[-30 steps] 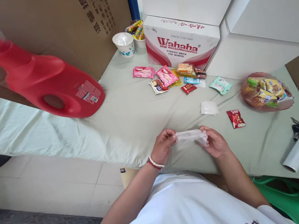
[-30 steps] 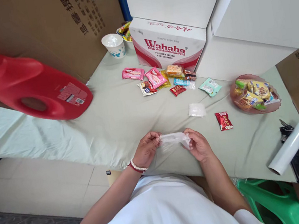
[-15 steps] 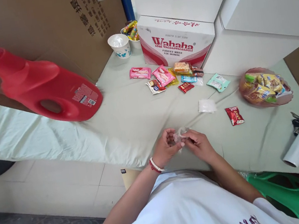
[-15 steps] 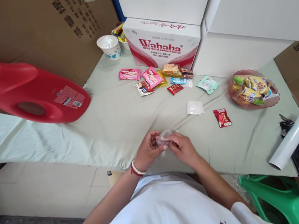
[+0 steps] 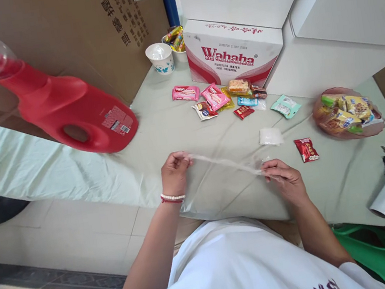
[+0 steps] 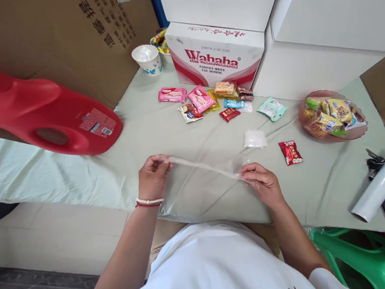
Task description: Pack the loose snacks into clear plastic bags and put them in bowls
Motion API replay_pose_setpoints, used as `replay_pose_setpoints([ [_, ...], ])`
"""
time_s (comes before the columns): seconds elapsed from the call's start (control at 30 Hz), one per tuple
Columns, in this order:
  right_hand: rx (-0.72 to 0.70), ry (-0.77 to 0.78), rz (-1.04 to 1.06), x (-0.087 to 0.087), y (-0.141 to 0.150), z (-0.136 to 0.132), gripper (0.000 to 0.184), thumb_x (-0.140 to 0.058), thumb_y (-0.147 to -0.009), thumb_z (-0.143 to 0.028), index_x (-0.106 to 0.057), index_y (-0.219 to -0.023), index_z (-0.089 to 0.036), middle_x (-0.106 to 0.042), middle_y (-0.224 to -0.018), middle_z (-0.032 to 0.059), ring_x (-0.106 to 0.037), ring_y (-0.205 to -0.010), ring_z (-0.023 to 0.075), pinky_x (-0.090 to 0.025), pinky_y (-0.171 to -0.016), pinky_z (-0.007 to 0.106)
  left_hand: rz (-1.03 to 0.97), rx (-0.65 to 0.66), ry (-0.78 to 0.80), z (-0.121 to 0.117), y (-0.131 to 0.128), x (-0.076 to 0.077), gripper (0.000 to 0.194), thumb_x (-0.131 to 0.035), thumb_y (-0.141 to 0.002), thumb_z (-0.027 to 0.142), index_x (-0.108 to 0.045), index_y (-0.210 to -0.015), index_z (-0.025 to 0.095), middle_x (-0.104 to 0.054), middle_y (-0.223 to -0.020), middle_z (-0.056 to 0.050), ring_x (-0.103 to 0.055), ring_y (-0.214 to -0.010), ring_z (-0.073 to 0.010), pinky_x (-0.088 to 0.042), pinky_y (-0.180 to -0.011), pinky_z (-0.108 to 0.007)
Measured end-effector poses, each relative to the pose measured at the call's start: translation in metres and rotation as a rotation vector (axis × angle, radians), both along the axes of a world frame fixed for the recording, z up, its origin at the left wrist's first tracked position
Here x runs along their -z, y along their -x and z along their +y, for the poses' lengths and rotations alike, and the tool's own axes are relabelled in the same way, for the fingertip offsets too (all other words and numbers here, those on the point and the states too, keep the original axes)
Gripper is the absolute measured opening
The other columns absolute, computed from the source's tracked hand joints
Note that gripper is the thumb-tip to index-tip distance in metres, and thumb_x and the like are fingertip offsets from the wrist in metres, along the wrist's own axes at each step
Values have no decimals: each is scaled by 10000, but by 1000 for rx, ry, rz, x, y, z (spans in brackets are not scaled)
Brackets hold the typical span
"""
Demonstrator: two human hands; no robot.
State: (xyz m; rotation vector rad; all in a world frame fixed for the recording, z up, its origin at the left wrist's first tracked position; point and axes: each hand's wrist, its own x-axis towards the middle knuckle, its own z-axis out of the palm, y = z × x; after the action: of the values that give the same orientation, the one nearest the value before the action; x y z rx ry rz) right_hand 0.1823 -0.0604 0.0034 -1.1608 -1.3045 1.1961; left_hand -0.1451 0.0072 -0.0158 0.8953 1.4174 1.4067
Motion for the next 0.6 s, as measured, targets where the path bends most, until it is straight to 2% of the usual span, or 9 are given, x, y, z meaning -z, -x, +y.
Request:
replay_pose_setpoints([
  [0.07, -14, -7, -70, 6, 12, -3, 159, -698, -915, -347, -842, -981, -335, -715, -1153, 82, -675, -892, 219, -548, -732, 360, 145, -169, -34, 4, 7, -2, 375, -824, -623, 287, -618, -922, 195, -676, -920, -11, -637, -837, -135, -508, -787, -258],
  [0.13, -6, -19, -153, 13, 26, -7, 209, -650, -933, -299, -831, -1029, -338, -714, -1240, 75, -697, -972, 228, -568, -791, 373, 280, -243, 12, -2, 5, -3, 303, -811, -660, 316, -598, -845, 204, -656, -812, 8, -610, -758, -130, -489, -719, -245],
  [0.17, 0, -32, -200, 17, 34, -9, 239, -628, -933, -270, -826, -1047, -340, -710, -1272, 69, -703, -980, 223, -573, -812, 378, 309, -195, 62, -9, 2, -2, 251, -771, -727, 367, -580, -765, 208, -622, -705, 19, -576, -675, -126, -471, -663, -244],
  [0.23, 10, -71, -315, 24, 47, -14, 296, -593, -919, -215, -821, -1064, -336, -684, -1343, 64, -710, -951, 207, -578, -844, 390, 268, 29, 173, -28, -10, -1, 393, -626, -871, 496, -525, -613, 218, -525, -527, 22, -496, -529, -123, -429, -563, -257],
  [0.3, 4, -109, -436, 29, 57, -19, 342, -570, -897, -178, -815, -1083, -326, -624, -1440, 65, -706, -861, 182, -584, -840, 394, 118, 216, 253, -48, -25, 1, 509, -504, -927, 618, -557, -615, 219, -561, -540, -10, -523, -506, -144, -418, -506, -277],
  [0.37, -13, -131, -542, 31, 64, -25, 382, -551, -879, -151, -809, -1106, -317, -552, -1524, 64, -688, -784, 164, -591, -808, 389, -36, 298, 281, -64, -40, 0, 533, -476, -917, 696, -670, -792, 216, -696, -760, -70, -644, -646, -199, -465, -508, -300],
  [0.43, -41, -142, -629, 32, 69, -30, 420, -537, -861, -128, -803, -1126, -316, -515, -1559, 57, -678, -759, 162, -595, -776, 380, -147, 358, 249, -72, -54, -5, 530, -521, -891, 714, -718, -1012, 237, -737, -1061, -117, -702, -917, -265, -553, -620, -345],
  [0.5, -55, -145, -677, 35, 72, -35, 441, -531, -849, -115, -800, -1134, -317, -527, -1548, 52, -689, -785, 173, -600, -770, 373, -260, 417, 185, -74, -64, -14, 569, -527, -882, 726, -712, -1157, 263, -691, -1278, -126, -648, -1172, -306, -587, -818, -410],
  [0.6, -70, -139, -644, 37, 77, -38, 446, -520, -855, -104, -793, -1150, -297, -549, -1523, 74, -718, -887, 196, -608, -830, 381, -431, 390, 95, -67, -70, -28, 705, -313, -928, 781, -627, -1340, 302, -581, -1469, -101, -518, -1385, -303, -533, -991, -463],
])
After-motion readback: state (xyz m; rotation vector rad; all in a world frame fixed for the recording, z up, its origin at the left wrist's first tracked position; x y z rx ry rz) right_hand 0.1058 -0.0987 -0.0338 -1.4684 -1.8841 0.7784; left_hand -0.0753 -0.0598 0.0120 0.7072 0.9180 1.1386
